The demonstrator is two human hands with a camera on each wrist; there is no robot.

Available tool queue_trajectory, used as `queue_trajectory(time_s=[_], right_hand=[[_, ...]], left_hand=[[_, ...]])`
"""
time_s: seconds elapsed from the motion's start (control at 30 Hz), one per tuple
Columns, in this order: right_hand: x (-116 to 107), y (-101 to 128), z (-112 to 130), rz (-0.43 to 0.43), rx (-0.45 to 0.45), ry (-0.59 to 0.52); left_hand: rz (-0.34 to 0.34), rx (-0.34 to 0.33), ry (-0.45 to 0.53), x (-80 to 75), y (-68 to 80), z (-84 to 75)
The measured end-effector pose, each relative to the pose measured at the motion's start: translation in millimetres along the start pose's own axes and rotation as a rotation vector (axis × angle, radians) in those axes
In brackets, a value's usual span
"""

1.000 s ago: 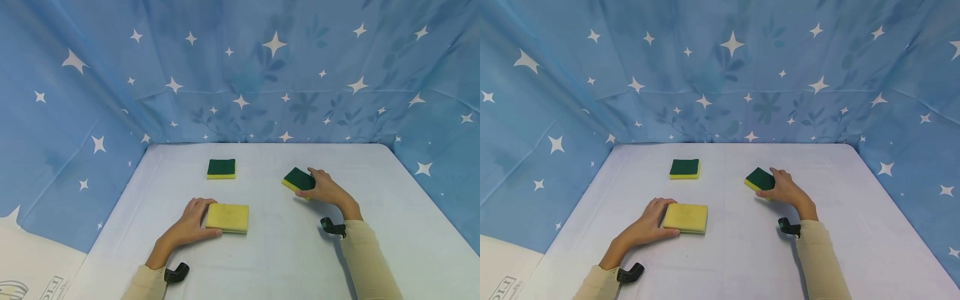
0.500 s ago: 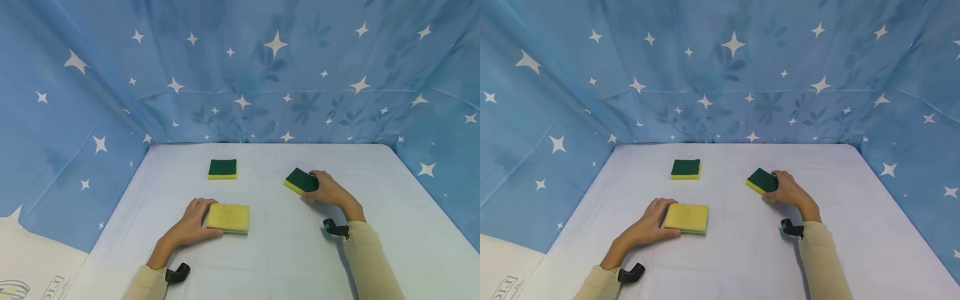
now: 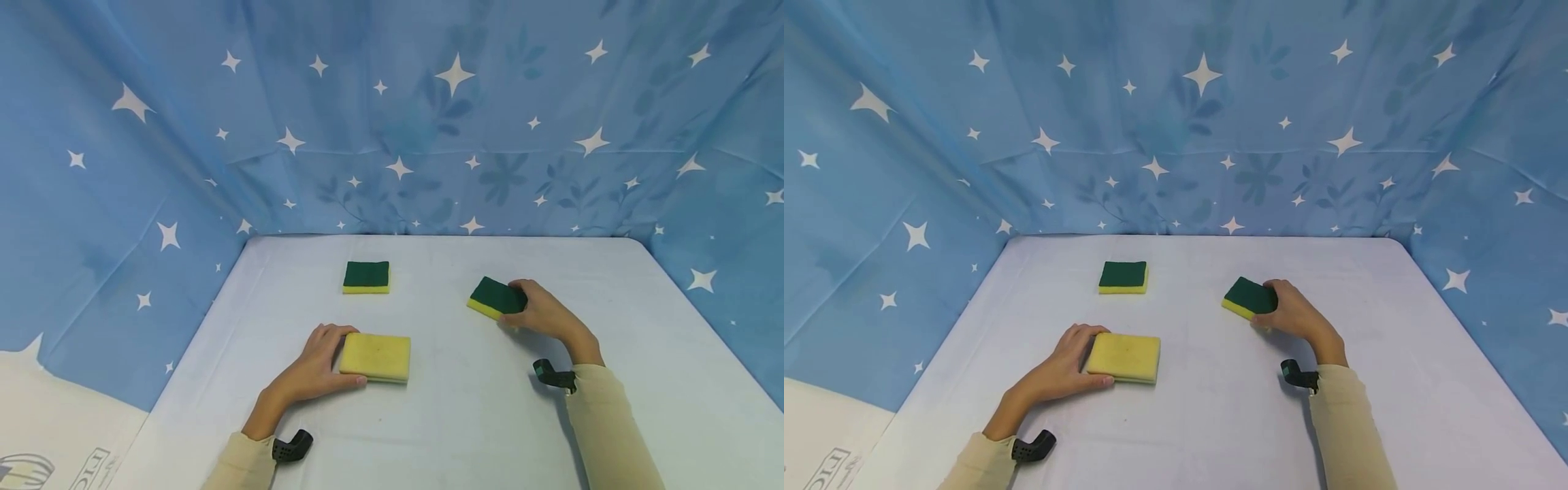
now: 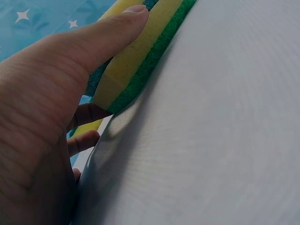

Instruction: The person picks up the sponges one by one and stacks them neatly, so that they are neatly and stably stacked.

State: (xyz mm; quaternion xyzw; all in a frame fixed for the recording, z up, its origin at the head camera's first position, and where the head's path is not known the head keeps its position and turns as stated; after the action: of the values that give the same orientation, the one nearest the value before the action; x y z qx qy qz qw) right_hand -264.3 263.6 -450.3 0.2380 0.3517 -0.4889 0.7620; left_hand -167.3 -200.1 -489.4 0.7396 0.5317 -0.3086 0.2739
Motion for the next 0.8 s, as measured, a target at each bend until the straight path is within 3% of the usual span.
queue_trajectory(time_s=[0.8], right_hand=[[7, -5, 17, -0.052, -0.079, -0.018]], left_hand=[[-0.010, -0.006, -0.006, 0.1, -0.2, -0.2]])
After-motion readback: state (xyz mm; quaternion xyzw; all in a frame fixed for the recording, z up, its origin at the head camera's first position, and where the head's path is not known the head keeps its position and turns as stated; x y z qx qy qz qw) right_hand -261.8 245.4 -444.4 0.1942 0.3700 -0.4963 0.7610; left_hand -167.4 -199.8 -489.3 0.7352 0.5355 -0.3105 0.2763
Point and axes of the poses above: each hand's wrist, its own y-axis away from the middle knuckle, its own x-axis out of the palm, z = x × y, the point moved 1 cm from there along -y, towards the middle knuckle, and after that the axes turned 8 degrees about -x, right-handed, at the moved point
